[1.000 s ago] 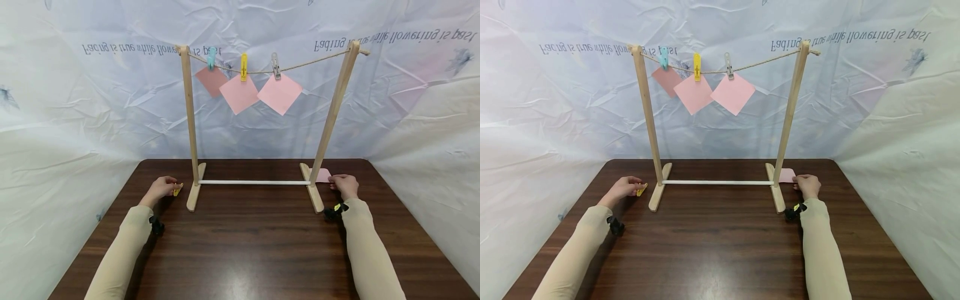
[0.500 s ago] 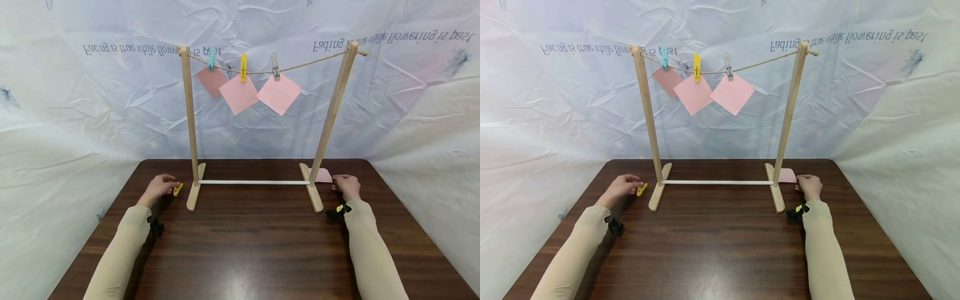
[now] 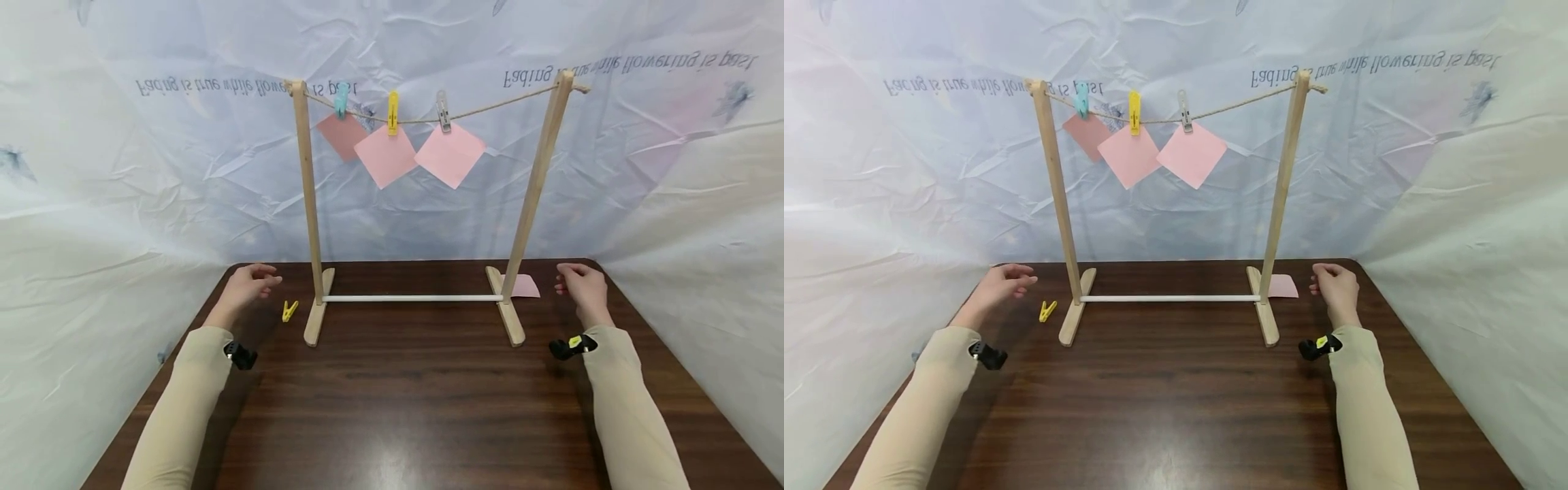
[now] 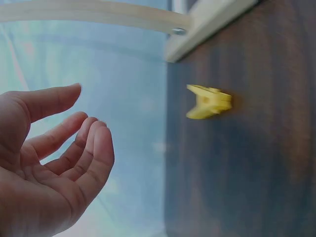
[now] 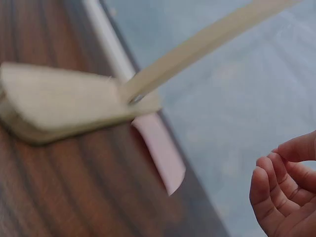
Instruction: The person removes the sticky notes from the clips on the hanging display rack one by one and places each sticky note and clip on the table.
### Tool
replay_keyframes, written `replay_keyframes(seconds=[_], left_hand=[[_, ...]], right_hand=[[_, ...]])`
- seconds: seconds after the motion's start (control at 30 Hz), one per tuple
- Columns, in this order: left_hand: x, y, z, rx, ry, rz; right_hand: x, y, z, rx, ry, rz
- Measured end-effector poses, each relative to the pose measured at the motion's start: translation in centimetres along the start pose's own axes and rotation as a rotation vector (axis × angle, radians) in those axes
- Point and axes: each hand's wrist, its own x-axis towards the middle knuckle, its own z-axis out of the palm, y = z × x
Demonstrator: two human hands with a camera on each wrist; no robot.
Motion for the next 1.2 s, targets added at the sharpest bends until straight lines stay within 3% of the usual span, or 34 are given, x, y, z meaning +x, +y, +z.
replay_keyframes(seconds=[0.17, 0.3, 0.47, 0.7, 0.9, 1.2], left_hand=[[-0.4, 2.6, -1.1, 0.018, 0.032, 0.124], [-0.6, 5.1, -1.9, 0.050, 0.104, 0.233], [-1.3, 8.8, -2.7, 0.085, 0.182, 0.322], [-2.2, 13.5, -3.3, 0.083, 0.270, 0.413], [-2.7, 16.7, -2.6, 0.083, 0.218, 0.467], [-2.9, 21.5, -1.5, 0.034, 0.136, 0.531]], right_hand=[[-1.2, -2.9, 0.0, 0.168, -0.051, -0.076], [-2.2, -5.3, 0.3, 0.331, -0.081, -0.131], [-3.4, -8.5, 0.6, 0.493, -0.110, -0.210], [-5.7, -12.7, 0.8, 0.578, -0.119, -0.379], [-7.0, -14.5, 1.7, 0.610, -0.163, -0.408], [-7.4, -16.4, 3.1, 0.583, -0.203, -0.433]])
